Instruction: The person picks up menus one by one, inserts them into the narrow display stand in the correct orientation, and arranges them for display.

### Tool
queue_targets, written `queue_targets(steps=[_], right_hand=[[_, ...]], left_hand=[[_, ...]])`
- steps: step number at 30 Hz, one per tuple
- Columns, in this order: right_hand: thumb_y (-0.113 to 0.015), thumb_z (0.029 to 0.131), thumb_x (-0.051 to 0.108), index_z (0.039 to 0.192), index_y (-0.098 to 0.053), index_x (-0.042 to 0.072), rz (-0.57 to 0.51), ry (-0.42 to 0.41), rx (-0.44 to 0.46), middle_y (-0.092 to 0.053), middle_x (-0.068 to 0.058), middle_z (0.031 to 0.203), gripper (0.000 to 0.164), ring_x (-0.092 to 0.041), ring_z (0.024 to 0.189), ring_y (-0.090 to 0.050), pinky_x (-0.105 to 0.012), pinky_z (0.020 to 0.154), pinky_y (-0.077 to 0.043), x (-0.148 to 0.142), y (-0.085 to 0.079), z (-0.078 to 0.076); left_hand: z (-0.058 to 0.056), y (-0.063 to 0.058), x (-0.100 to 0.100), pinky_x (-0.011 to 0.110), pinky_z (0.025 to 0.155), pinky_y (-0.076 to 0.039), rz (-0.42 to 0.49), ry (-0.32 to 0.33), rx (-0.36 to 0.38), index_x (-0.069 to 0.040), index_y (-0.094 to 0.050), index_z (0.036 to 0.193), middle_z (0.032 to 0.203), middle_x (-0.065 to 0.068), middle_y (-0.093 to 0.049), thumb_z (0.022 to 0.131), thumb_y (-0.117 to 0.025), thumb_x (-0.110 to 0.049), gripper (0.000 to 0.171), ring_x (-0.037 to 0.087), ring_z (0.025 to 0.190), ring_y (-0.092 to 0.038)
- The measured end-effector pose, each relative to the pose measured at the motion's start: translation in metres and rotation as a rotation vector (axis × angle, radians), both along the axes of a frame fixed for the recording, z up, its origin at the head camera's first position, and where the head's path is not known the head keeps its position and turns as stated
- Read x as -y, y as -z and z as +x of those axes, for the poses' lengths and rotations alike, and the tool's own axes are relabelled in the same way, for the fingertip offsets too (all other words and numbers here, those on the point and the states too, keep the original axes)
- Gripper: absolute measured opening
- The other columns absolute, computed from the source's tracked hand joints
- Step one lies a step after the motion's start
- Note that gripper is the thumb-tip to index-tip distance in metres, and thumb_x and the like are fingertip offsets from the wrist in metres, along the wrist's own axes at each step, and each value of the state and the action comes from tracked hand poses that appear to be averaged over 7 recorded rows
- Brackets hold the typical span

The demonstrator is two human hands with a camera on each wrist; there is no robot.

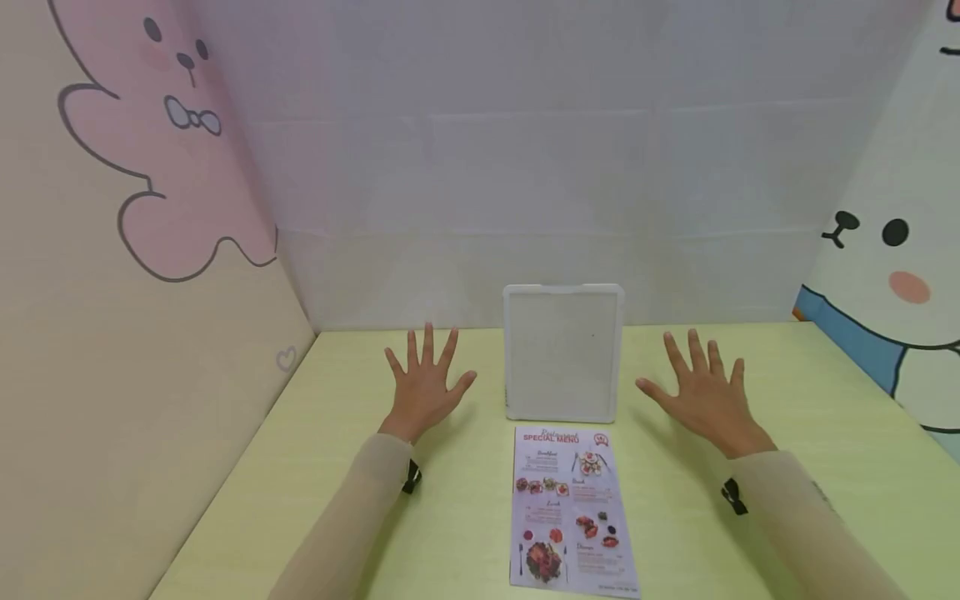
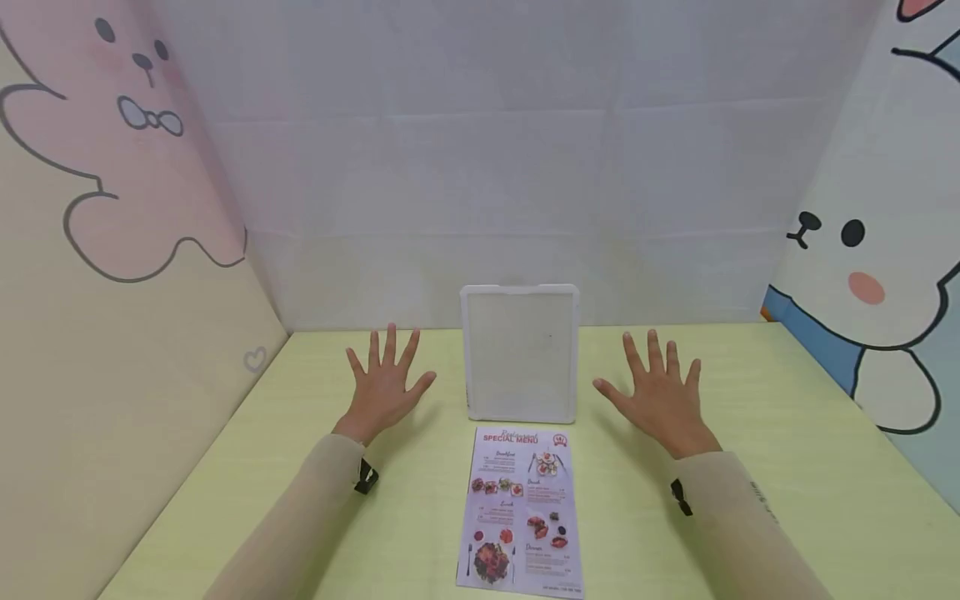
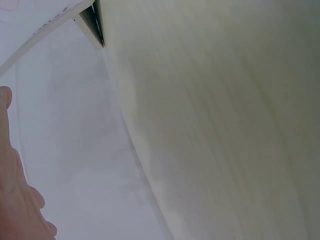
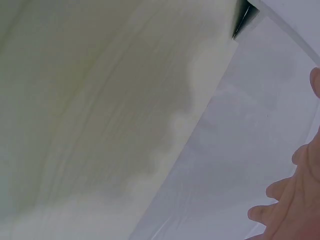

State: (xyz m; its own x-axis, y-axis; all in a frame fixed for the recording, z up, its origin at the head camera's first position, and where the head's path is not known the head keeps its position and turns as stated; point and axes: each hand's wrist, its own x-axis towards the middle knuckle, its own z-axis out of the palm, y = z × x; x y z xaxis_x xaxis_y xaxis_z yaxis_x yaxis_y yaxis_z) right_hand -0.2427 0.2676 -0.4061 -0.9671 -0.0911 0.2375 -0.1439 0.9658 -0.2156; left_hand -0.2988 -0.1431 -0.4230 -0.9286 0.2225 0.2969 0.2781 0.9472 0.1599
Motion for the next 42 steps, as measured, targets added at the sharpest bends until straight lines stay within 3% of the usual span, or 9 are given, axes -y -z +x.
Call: queue_targets(steps=[5,13,27,30,34,38,42], right_hand=[[-0.042,0.091,0.068,0.155,-0.006,0.01,-0.001,-0.029,0.024,-0.005,-0.03,0.157,0.094,-0.058,0.139,-0.01,-0.078,0.101,-0.001,-0.002,-0.001,0.005],[-0.046,0.091,0.064,0.155,-0.009,0.006,0.012,-0.101,0.041,-0.009,-0.029,0.157,0.093,-0.053,0.141,-0.015,-0.075,0.104,-0.005,0.003,-0.002,0.018],[-0.05,0.092,0.06,0.154,-0.014,0.005,0.047,-0.247,0.022,-0.018,-0.019,0.159,0.09,-0.04,0.145,-0.019,-0.062,0.113,-0.014,0.018,0.003,0.037],[-0.051,0.092,0.059,0.154,-0.016,0.006,0.06,-0.28,-0.001,-0.021,-0.018,0.158,0.089,-0.039,0.144,-0.023,-0.059,0.115,-0.013,0.021,0.005,0.04],[-0.052,0.092,0.058,0.153,-0.02,0.006,0.076,-0.326,-0.028,-0.026,-0.016,0.157,0.087,-0.038,0.142,-0.029,-0.049,0.12,-0.009,0.025,0.008,0.043],[-0.053,0.092,0.056,0.152,-0.024,0.005,0.075,-0.383,-0.03,-0.03,-0.015,0.156,0.084,-0.036,0.142,-0.031,-0.044,0.12,-0.012,0.029,0.01,0.045],[-0.053,0.092,0.056,0.152,-0.024,0.006,0.049,-0.443,0.01,-0.03,-0.014,0.156,0.084,-0.034,0.142,-0.032,-0.025,0.12,0.001,0.033,0.012,0.046]], left_hand=[[0.004,-0.001,0.0,0.071,0.107,0.011,-0.009,0.032,0.029,-0.033,-0.004,0.155,0.162,0.011,0.007,0.094,-0.03,-0.068,0.075,0.041,0.147,0.008],[0.014,-0.002,-0.003,0.062,0.113,0.011,-0.009,0.153,0.112,-0.032,0.006,0.154,0.162,0.007,0.012,0.095,-0.03,-0.067,0.076,0.033,0.149,0.012],[0.033,-0.002,-0.004,0.059,0.116,0.008,-0.079,0.283,0.167,-0.033,0.006,0.153,0.16,-0.01,0.015,0.095,-0.028,-0.067,0.075,0.021,0.149,0.012],[0.037,-0.002,-0.006,0.059,0.116,0.006,-0.067,0.311,0.159,-0.031,0.0,0.155,0.161,-0.01,0.012,0.096,-0.031,-0.065,0.074,0.02,0.15,0.009],[0.042,-0.002,-0.008,0.06,0.116,0.003,-0.058,0.361,0.157,-0.026,-0.007,0.156,0.162,-0.009,0.004,0.097,-0.035,-0.061,0.074,0.022,0.15,0.004],[0.046,-0.004,-0.014,0.061,0.116,0.0,-0.085,0.426,0.191,-0.027,-0.005,0.156,0.163,-0.007,0.001,0.097,-0.036,-0.061,0.075,0.025,0.151,0.0],[0.05,-0.005,-0.02,0.06,0.116,-0.003,-0.121,0.482,0.241,-0.03,-0.002,0.155,0.163,-0.009,0.001,0.096,-0.034,-0.063,0.075,0.023,0.151,-0.002]])
